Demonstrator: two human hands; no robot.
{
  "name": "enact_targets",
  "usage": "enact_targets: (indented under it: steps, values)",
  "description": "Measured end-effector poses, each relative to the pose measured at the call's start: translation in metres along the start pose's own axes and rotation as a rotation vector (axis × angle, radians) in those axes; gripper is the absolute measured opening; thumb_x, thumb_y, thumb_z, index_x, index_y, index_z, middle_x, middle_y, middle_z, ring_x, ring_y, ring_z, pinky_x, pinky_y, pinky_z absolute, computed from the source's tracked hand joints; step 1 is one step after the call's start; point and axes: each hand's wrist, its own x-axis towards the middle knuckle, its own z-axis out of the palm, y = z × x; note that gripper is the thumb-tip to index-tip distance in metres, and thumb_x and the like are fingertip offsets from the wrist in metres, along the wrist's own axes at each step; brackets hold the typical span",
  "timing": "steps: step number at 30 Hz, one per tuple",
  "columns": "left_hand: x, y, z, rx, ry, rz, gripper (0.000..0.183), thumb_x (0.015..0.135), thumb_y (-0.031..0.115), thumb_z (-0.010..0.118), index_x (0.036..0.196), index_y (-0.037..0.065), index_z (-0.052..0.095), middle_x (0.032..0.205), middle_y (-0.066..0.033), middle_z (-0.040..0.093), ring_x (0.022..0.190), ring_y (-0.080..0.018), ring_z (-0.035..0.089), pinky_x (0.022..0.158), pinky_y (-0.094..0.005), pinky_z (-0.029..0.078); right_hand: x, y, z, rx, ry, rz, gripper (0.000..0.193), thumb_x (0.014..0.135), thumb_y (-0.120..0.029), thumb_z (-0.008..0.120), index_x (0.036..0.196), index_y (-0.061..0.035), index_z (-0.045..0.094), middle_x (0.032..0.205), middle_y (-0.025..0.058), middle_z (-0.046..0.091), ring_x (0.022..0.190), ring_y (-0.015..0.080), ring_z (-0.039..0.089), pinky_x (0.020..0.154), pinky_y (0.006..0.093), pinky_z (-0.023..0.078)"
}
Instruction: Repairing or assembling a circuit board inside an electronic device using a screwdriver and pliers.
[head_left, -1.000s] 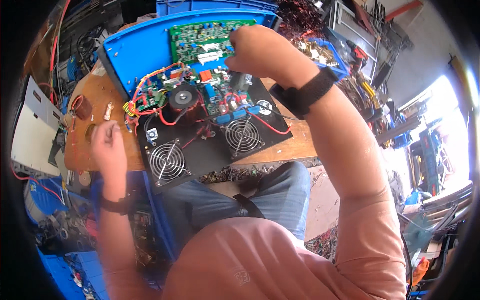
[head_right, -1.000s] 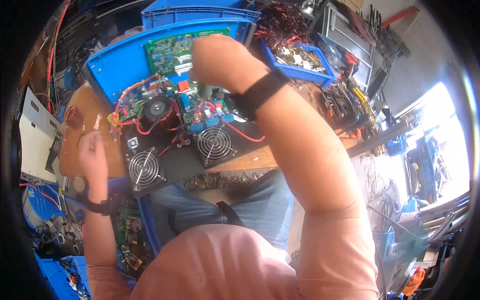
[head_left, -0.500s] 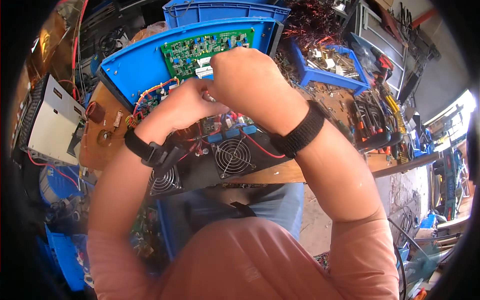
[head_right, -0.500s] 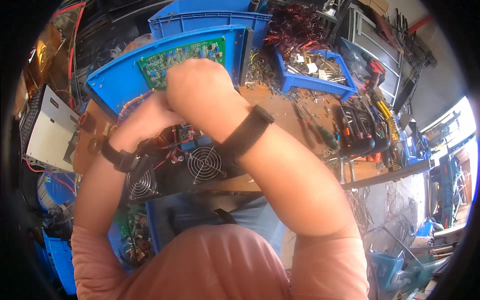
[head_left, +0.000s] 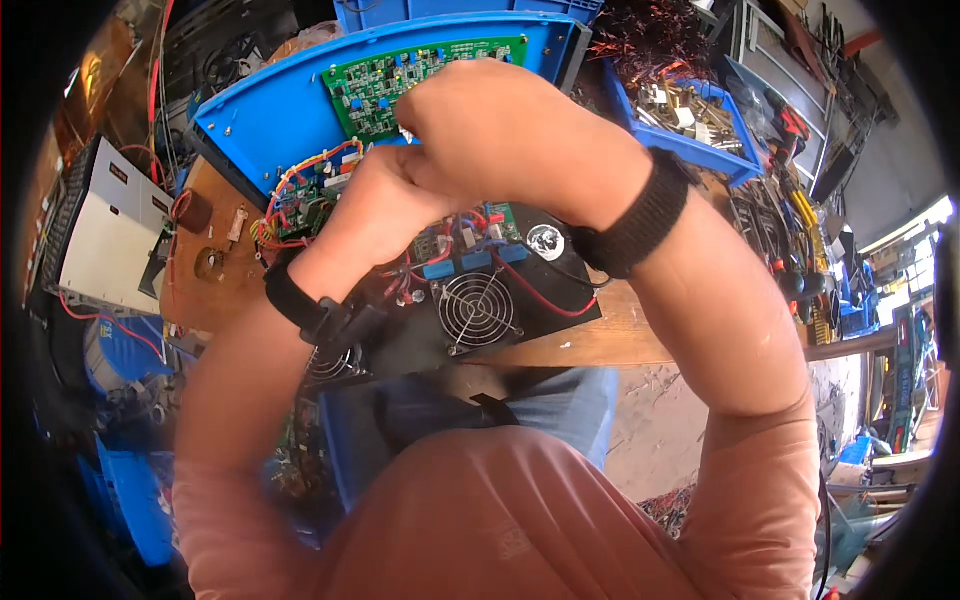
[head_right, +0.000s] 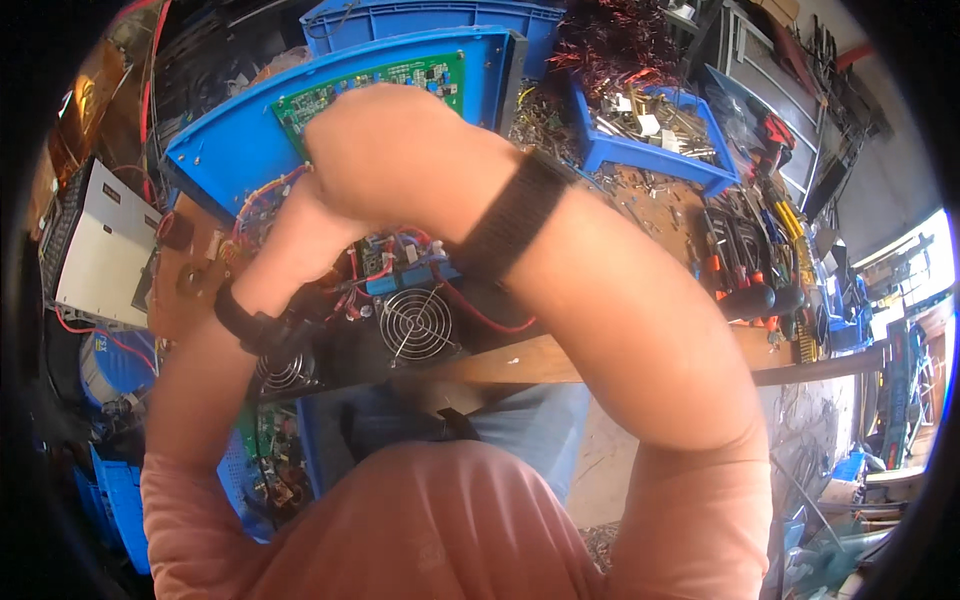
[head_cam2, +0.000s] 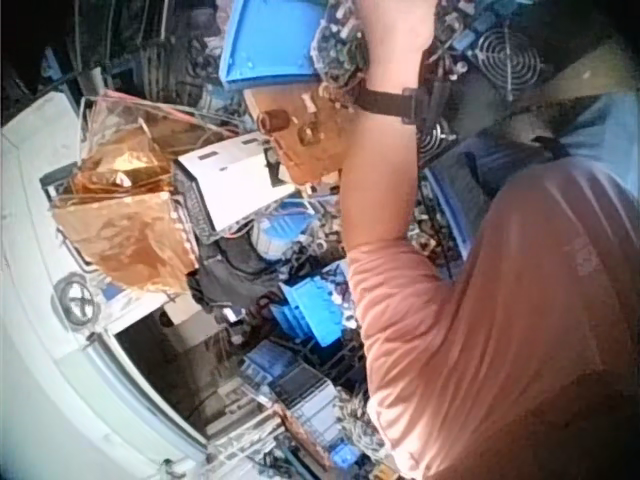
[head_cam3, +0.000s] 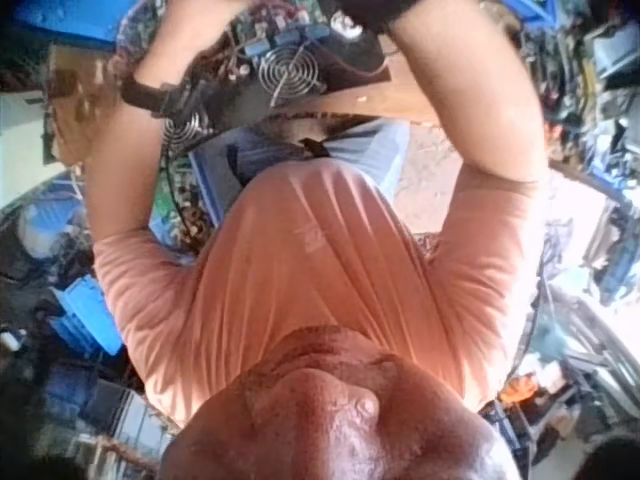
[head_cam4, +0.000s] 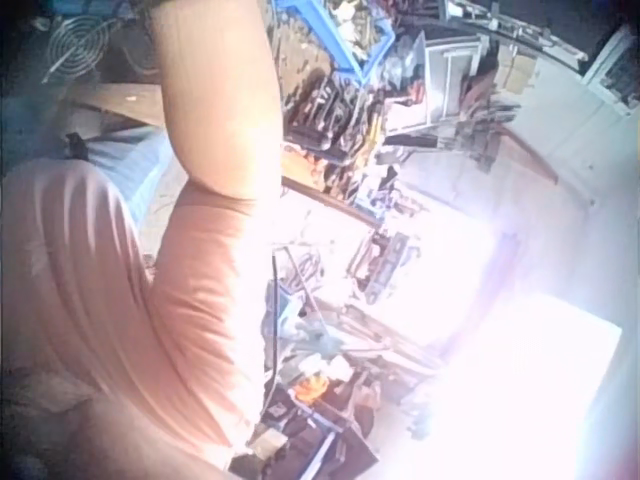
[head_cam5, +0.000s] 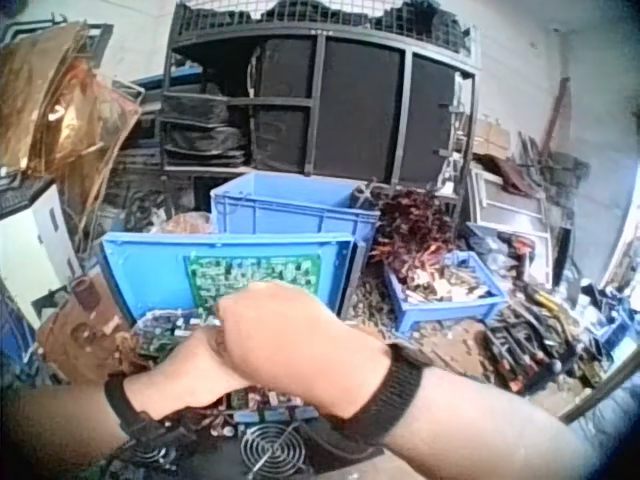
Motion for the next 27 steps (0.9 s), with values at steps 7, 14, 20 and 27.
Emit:
enact_targets:
  steps: [7, 14, 20, 27]
  values:
    - [-0.007, 0.003, 0.011, 0.02, 0.02, 0.042, 0.03, 0.076, 0.006, 0.075, 0.103, -0.002, 0.064, 0.097, -0.008, 0.069, 0.085, -0.0121, 0.063, 0.075, -0.0289, 0.049, -0.003, -0.013, -0.057, -0.031, -0.339, 0.217, 0.025, 0.072, -0.022, 0.066, 0.089, -0.0043, 0.073, 0.088, 0.0166, 0.069, 0.084, 0.0306, 0.068, 0.073, 0.0396, 0.054]
    - [-0.008, -0.005, 0.027, -0.06, 0.214, 0.073, 0.033, 0.071, 0.007, 0.078, 0.1, -0.003, 0.066, 0.073, -0.0044, 0.068, 0.064, -0.0099, 0.059, 0.061, -0.0266, 0.047, -0.006, -0.005, -0.04, -0.025, -0.283, 0.208, 0.025, 0.068, -0.02, 0.07, 0.089, -0.0056, 0.074, 0.089, 0.016, 0.069, 0.085, 0.0305, 0.068, 0.075, 0.0385, 0.054]
    - [-0.009, 0.016, 0.008, -0.011, 0.035, 0.101, 0.033, 0.076, 0.007, 0.074, 0.106, -0.001, 0.063, 0.092, -0.0054, 0.067, 0.083, -0.0122, 0.059, 0.076, -0.0277, 0.046, 0.004, 0.008, -0.041, -0.072, -0.328, 0.022, 0.026, 0.069, -0.017, 0.068, 0.091, -0.0038, 0.073, 0.09, 0.0167, 0.069, 0.081, 0.031, 0.067, 0.069, 0.041, 0.053]
    - [-0.004, 0.007, 0.005, -0.077, 0.093, 0.055, 0.028, 0.073, 0.008, 0.076, 0.096, -0.002, 0.064, 0.092, -0.0053, 0.068, 0.085, -0.0132, 0.061, 0.081, -0.0278, 0.046, -0.003, -0.005, -0.051, -0.006, -0.335, 0.061, 0.031, 0.073, -0.014, 0.065, 0.102, -0.0057, 0.068, 0.086, 0.0175, 0.068, 0.079, 0.0342, 0.066, 0.07, 0.0396, 0.052]
